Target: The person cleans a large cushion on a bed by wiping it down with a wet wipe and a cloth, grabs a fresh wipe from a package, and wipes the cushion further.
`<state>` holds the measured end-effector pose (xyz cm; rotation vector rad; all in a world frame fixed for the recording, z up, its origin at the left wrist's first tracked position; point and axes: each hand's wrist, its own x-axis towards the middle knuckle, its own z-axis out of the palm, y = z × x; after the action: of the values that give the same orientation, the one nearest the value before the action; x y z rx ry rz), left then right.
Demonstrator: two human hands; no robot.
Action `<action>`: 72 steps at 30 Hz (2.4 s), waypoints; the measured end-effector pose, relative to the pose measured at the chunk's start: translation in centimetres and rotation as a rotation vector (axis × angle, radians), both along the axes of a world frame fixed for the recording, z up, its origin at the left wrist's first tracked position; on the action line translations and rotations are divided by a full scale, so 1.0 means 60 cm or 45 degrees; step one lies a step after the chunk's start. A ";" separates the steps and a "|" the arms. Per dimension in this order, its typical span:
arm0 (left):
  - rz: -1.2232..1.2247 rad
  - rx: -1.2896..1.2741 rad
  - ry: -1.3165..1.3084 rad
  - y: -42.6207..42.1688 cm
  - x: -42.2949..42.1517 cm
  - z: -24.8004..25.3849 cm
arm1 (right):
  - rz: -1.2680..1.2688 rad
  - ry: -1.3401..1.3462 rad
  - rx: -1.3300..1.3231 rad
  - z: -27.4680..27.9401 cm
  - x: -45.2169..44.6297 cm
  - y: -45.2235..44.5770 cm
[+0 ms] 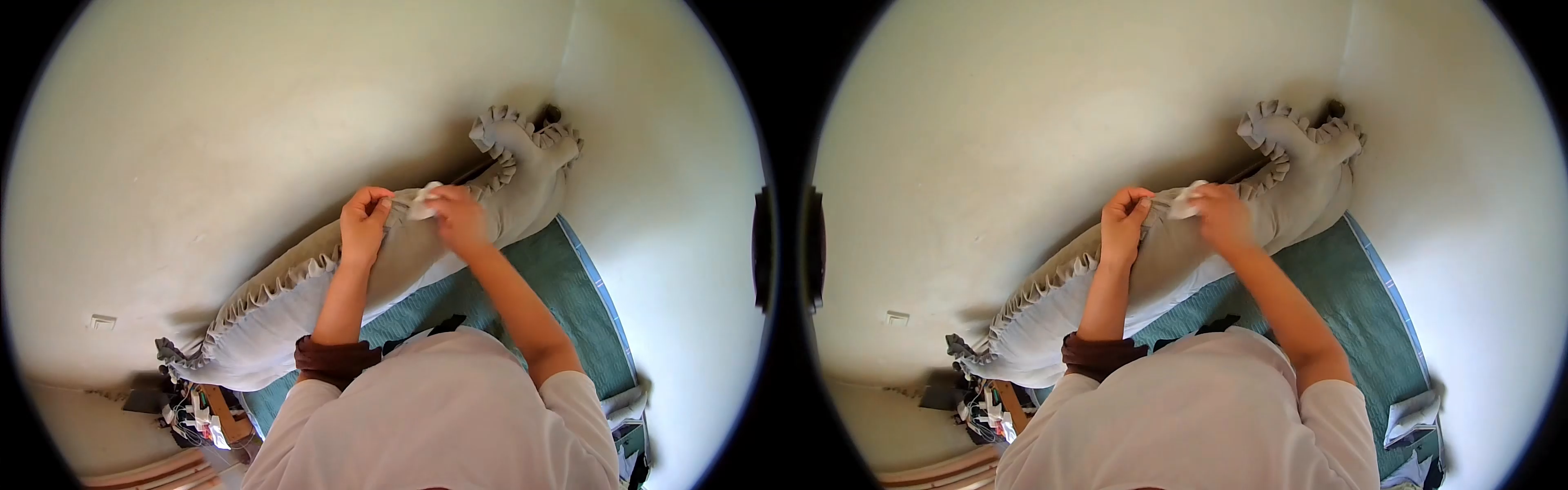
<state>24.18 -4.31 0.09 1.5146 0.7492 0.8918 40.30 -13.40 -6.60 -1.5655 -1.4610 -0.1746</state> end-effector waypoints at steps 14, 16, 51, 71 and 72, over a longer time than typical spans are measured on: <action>0.004 0.067 0.059 -0.005 0.003 0.004 | -0.027 0.364 -0.020 0.077 0.018 -0.004; -0.004 0.051 -0.006 -0.007 0.008 0.000 | 0.050 0.542 0.183 0.097 -0.022 -0.006; 0.076 0.566 0.606 0.005 0.053 0.002 | -0.143 0.132 -0.083 0.001 0.008 -0.007; -0.252 -0.351 -0.029 -0.002 0.044 0.021 | -0.169 0.108 -0.151 -0.019 0.034 -0.008; -0.251 -0.358 -0.035 0.001 0.043 0.022 | -0.208 0.172 -0.086 -0.015 0.047 -0.011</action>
<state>26.76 -4.23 1.44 1.2984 0.6620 0.6305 43.12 -14.06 -7.47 -1.7184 -1.2458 -0.1133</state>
